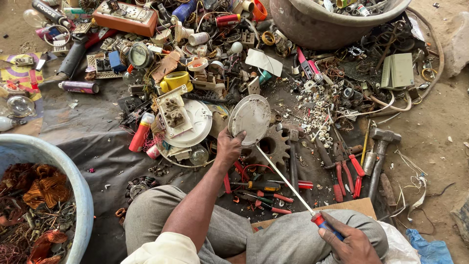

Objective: The person uses a screwdriver to pry and unscrew components from a white plastic circular housing while sitting on the floor near a pile of scrap electronics and tools.

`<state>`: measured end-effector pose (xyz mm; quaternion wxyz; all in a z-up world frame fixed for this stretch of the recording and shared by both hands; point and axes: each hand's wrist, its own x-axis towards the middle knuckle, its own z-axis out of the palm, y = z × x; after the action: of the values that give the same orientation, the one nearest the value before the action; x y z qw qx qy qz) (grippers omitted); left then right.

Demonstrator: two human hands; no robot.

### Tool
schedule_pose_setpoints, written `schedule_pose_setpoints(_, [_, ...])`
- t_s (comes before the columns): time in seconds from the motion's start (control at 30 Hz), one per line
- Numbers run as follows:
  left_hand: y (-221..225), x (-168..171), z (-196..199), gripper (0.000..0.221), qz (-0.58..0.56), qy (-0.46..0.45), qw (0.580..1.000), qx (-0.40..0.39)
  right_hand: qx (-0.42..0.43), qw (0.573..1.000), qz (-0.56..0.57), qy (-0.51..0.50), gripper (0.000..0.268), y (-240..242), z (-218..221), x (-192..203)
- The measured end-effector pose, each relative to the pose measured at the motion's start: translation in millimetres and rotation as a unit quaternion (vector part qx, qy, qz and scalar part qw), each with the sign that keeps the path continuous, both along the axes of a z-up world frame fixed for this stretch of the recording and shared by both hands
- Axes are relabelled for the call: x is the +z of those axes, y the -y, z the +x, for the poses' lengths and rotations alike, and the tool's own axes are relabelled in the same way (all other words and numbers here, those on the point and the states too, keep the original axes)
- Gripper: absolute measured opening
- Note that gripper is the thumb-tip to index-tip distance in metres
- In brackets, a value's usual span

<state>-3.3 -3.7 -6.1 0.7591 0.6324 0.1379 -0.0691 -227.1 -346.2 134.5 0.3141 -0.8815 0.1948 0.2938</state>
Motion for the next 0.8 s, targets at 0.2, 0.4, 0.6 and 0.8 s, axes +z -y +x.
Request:
schedule_pose_setpoints(0.2, [-1.0, 1.6, -0.5, 0.027, 0.022, 0.010, 1.000, -0.002, -0.001, 1.000, -0.005, -0.013, 0.064, -4.5, 2.6, 4.7])
schedule_pose_setpoints(0.4, [-0.9, 9.0, -0.9, 0.026, 0.039, -0.020, 0.998, -0.039, -0.075, 0.991, 0.028, -0.111, 0.057, -25.0, 13.6, 41.4])
schedule_pose_setpoints(0.6, [-1.7, 19.6, -5.3, 0.025, 0.089, 0.035, 0.991, -0.091, -0.267, 0.882, 0.334, -0.196, 0.052, -5.0, 38.0, 52.7])
schedule_pose_setpoints(0.8, [-2.2, 15.4, 1.2, 0.023, 0.045, -0.081, 0.993, -0.079, -0.006, 0.990, -0.058, -0.130, 0.050, -25.5, 45.4, 62.6])
